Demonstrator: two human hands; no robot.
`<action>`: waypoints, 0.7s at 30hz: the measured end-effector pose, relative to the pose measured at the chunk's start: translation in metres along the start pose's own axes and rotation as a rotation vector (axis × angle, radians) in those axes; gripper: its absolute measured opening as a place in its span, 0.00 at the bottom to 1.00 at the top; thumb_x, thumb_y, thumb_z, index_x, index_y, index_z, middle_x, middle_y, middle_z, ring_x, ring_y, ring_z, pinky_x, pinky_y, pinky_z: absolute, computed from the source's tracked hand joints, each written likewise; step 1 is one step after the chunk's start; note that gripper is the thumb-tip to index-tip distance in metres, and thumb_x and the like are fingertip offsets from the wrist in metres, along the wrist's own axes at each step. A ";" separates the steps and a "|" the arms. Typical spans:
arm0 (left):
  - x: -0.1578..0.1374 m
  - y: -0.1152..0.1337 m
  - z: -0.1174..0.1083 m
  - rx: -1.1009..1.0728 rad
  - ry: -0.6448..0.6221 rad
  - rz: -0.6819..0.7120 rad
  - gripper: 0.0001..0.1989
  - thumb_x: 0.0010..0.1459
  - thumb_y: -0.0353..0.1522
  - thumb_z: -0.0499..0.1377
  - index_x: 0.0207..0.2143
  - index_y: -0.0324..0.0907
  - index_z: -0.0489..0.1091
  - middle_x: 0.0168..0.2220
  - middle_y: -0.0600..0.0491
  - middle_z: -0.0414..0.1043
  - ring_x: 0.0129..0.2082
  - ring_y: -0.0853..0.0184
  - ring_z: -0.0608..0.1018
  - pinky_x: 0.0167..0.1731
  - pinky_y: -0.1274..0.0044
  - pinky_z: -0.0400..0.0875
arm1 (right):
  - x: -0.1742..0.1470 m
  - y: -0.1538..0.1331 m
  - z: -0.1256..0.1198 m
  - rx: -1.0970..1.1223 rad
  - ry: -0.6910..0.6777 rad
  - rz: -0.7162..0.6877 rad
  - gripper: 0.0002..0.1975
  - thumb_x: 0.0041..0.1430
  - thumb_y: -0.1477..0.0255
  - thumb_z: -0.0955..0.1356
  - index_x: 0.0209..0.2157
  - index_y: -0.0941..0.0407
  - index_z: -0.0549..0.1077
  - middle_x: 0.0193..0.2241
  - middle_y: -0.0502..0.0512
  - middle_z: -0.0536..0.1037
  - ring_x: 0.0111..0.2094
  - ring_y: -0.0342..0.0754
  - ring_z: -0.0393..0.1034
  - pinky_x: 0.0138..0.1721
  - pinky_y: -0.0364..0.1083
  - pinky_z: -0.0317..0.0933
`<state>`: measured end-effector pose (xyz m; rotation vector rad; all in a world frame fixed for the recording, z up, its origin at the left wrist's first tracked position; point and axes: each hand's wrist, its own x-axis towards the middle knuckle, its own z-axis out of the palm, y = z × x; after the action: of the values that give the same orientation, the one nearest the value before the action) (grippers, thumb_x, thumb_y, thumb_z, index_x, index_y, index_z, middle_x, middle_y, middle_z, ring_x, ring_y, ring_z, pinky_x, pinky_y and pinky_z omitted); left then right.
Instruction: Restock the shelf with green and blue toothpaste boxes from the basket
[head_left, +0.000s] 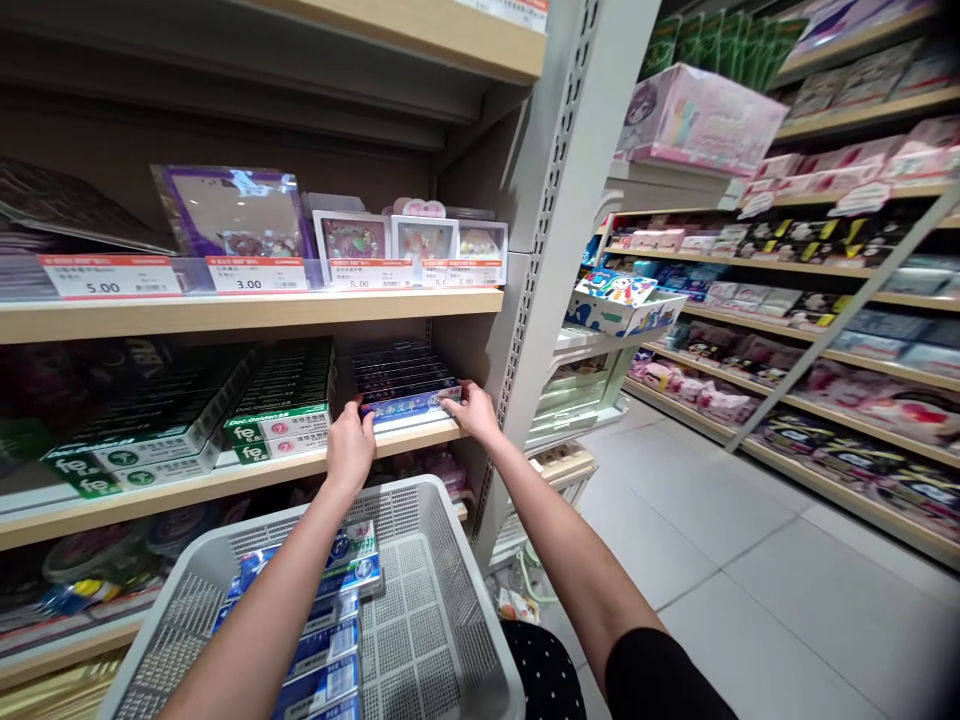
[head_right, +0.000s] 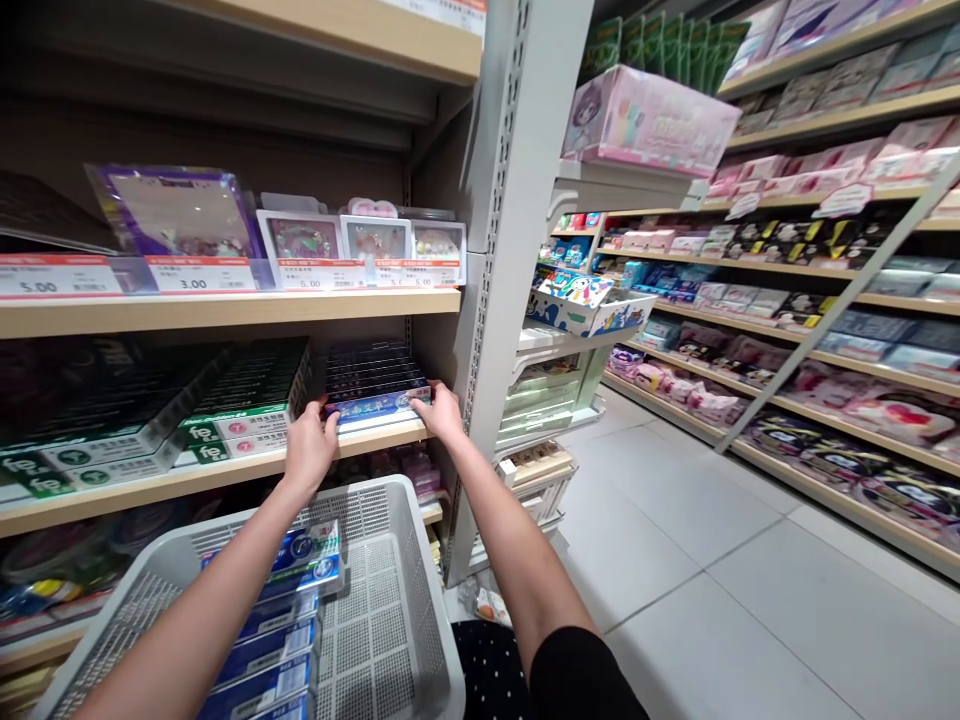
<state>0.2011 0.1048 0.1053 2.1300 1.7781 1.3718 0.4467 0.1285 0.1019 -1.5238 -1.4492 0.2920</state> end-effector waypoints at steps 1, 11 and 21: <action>-0.001 0.001 0.000 0.004 -0.006 -0.004 0.19 0.63 0.37 0.49 0.52 0.38 0.65 0.40 0.40 0.75 0.40 0.51 0.78 0.41 0.65 0.70 | -0.001 0.000 0.001 0.008 0.000 0.000 0.28 0.50 0.63 0.72 0.51 0.58 0.69 0.43 0.60 0.78 0.42 0.52 0.73 0.47 0.49 0.66; -0.016 0.005 -0.015 -0.041 -0.076 0.060 0.28 0.63 0.37 0.50 0.62 0.33 0.53 0.53 0.33 0.68 0.53 0.49 0.72 0.48 0.63 0.68 | -0.032 -0.017 0.001 -0.106 0.078 -0.068 0.34 0.57 0.64 0.68 0.62 0.61 0.59 0.54 0.66 0.71 0.52 0.57 0.69 0.54 0.53 0.62; -0.092 -0.035 -0.084 -0.252 -0.081 0.344 0.23 0.64 0.35 0.49 0.61 0.42 0.59 0.60 0.47 0.64 0.61 0.61 0.66 0.61 0.67 0.60 | -0.145 -0.055 0.023 0.095 0.144 -0.240 0.29 0.63 0.65 0.63 0.64 0.57 0.55 0.61 0.60 0.63 0.61 0.52 0.60 0.62 0.52 0.56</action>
<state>0.1256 0.0025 0.0835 2.3811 1.1741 1.4594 0.3574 0.0037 0.0701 -1.2546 -1.4648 0.1028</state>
